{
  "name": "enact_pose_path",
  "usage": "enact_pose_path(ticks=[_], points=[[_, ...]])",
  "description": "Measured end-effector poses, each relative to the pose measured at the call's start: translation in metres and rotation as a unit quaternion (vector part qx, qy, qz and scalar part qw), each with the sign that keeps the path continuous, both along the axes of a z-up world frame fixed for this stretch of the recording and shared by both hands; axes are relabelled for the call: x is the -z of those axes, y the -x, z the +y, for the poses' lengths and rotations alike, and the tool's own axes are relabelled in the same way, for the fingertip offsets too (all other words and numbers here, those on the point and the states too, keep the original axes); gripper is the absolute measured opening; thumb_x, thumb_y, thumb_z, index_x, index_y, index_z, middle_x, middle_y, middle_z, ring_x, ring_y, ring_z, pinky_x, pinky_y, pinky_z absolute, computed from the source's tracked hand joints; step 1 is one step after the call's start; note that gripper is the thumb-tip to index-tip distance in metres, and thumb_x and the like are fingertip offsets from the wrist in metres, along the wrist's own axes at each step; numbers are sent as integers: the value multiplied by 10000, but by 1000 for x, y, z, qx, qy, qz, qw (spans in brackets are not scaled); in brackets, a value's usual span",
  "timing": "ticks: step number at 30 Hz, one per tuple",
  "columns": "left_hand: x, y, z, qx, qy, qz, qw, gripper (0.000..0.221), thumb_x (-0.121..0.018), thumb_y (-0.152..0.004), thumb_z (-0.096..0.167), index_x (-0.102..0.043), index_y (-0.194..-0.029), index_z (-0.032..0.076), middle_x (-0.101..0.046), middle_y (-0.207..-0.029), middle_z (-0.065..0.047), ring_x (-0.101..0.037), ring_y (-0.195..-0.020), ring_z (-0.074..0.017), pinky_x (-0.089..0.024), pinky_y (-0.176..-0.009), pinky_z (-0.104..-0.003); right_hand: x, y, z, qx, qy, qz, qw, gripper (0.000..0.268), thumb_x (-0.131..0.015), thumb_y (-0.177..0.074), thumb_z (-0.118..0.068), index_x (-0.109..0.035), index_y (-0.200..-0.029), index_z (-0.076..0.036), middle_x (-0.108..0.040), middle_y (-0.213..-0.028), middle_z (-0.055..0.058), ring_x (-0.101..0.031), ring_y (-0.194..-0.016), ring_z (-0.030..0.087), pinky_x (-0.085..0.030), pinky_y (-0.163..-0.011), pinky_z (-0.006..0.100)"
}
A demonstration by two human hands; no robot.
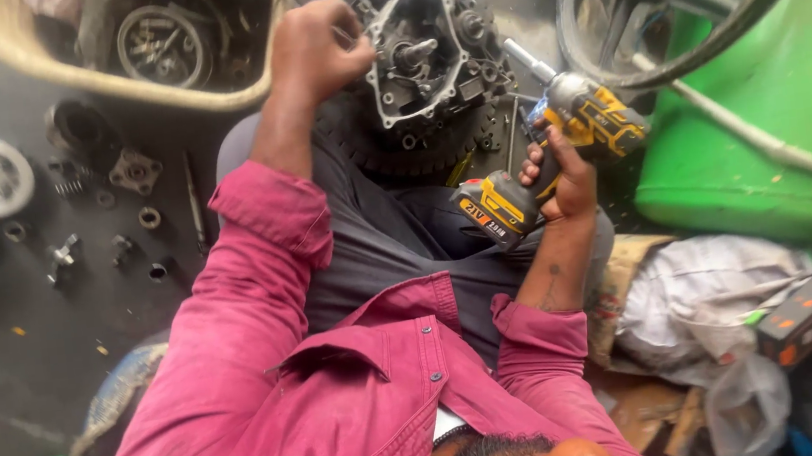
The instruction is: Disassembling and inspecting motorcycle engine components while sitting on a workshop floor.
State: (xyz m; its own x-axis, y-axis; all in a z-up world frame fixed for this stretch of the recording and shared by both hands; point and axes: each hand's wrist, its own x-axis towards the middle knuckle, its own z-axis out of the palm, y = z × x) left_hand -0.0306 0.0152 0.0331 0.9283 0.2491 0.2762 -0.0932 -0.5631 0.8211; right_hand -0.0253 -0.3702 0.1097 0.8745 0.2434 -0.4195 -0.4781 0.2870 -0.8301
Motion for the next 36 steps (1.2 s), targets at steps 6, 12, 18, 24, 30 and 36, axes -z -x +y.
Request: enact_pose_path(ticks=[6,12,18,24,30,36], points=[[20,-14,-2,-13,194,-87,977,161,-753,-936,156,-667,-961,21,-761,-922,-54,-752,-830,-172,-619,-745,-301,11,2,4,37,41,-24,998,266,-697,-1011,-191,-643,-1209,-22,-597,-777,61,-575,-614,157,-486,-561,293],[51,-24,1,-34,476,17,879,147,-541,-973,139,-635,-1049,57,-643,-766,-25,-651,-665,-164,-569,-641,-314,12,-3,9,62,86,-47,993,242,-737,-969,-141,-688,-1160,-1,-645,-777,60,-607,-594,144,-495,-516,270],[-6,-22,-49,-152,38,92,983,279,-616,-1025,331,-653,-1077,60,-669,-896,-64,-653,-809,-213,-529,-725,-401,16,-7,5,109,59,-41,991,228,-754,-960,-111,-678,-1142,3,-647,-769,54,-611,-584,139,-503,-509,266],[-12,-17,-70,-157,-127,132,971,325,-632,-1007,403,-743,-1105,114,-681,-1014,-93,-656,-931,-286,-509,-775,-459,22,-10,5,109,52,-38,992,218,-745,-966,-113,-678,-1140,0,-647,-769,51,-611,-584,133,-501,-513,261],[-9,-8,-75,-172,-238,111,949,296,-633,-1036,382,-764,-1133,135,-659,-949,-63,-636,-900,-274,-500,-728,-427,33,-9,4,134,45,-56,988,220,-742,-969,-73,-672,-1161,10,-665,-815,55,-622,-624,142,-512,-552,269],[-13,-4,-80,-169,-269,92,944,277,-626,-1062,357,-754,-1147,127,-652,-995,-71,-629,-932,-297,-503,-772,-443,37,-13,2,148,0,-70,987,250,-729,-973,-63,-655,-1203,0,-670,-875,66,-643,-704,149,-544,-637,281]])
